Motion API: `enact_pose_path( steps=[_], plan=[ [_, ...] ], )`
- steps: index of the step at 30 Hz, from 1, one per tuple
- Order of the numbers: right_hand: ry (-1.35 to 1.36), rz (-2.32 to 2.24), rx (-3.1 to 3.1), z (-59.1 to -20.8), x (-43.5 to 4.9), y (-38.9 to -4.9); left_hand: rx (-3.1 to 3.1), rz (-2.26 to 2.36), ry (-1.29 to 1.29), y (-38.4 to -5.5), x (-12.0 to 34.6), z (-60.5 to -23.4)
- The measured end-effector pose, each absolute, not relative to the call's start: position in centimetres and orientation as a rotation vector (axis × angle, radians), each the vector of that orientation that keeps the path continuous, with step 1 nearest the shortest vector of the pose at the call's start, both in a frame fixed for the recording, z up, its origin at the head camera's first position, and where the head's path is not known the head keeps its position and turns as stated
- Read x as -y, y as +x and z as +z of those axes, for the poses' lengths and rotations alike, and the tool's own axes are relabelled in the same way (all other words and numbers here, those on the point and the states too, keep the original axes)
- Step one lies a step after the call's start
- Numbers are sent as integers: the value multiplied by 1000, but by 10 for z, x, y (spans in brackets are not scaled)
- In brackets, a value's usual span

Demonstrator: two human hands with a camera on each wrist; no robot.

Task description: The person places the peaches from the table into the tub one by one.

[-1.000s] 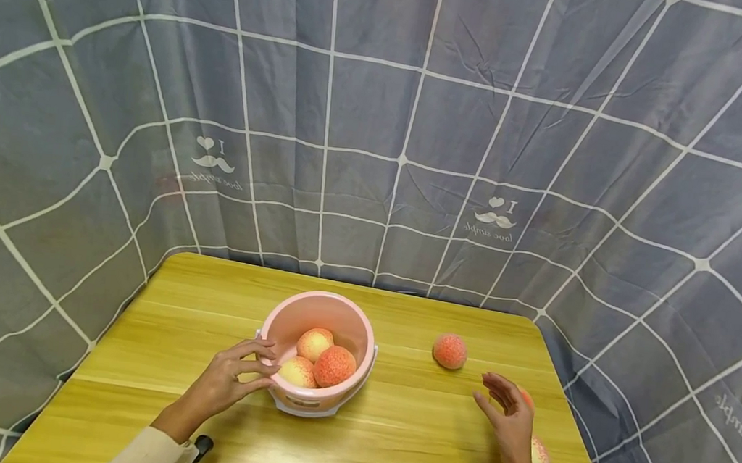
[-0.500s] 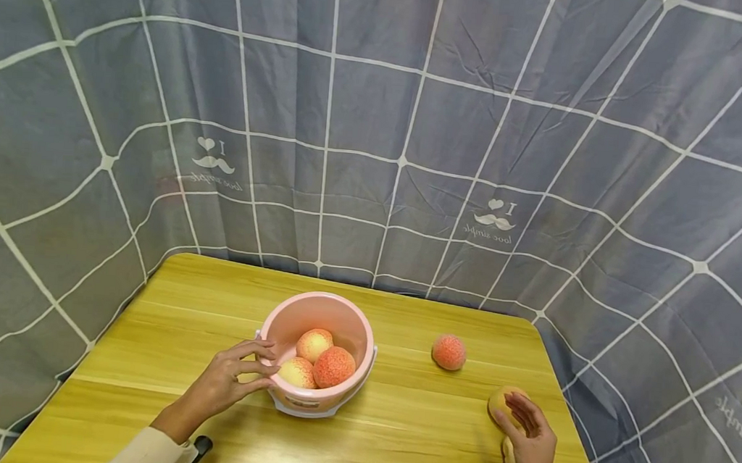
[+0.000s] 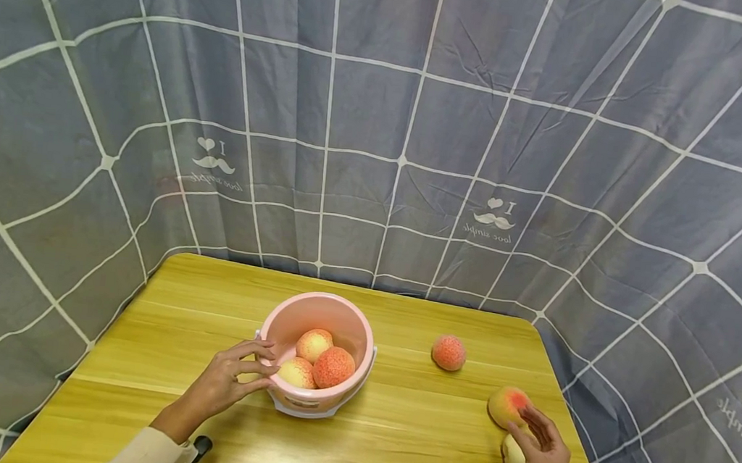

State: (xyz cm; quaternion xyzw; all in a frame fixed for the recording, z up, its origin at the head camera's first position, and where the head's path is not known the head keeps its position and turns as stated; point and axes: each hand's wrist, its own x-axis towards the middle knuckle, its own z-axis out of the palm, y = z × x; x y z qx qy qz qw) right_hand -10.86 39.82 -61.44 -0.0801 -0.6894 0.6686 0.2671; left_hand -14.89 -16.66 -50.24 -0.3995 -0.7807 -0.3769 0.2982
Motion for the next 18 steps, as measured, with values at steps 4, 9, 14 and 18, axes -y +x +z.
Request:
enact_pose_path(
  steps=[4, 9, 14, 18],
  plan=[
    [-296, 1865, 1808, -576, -377, -91, 2071, -999, -1058, -149, 167, -503],
    [-505, 1851, 1782, -548, -363, -79, 2066, -996, -1063, -150, 167, -504],
    [-693, 1754, 1848, -551, -370, -78, 2071, -997, -1061, -149, 167, -504],
    [-739, 1735, 1869, -558, -374, -76, 2061, -999, -1064, -149, 167, -503]
  ],
)
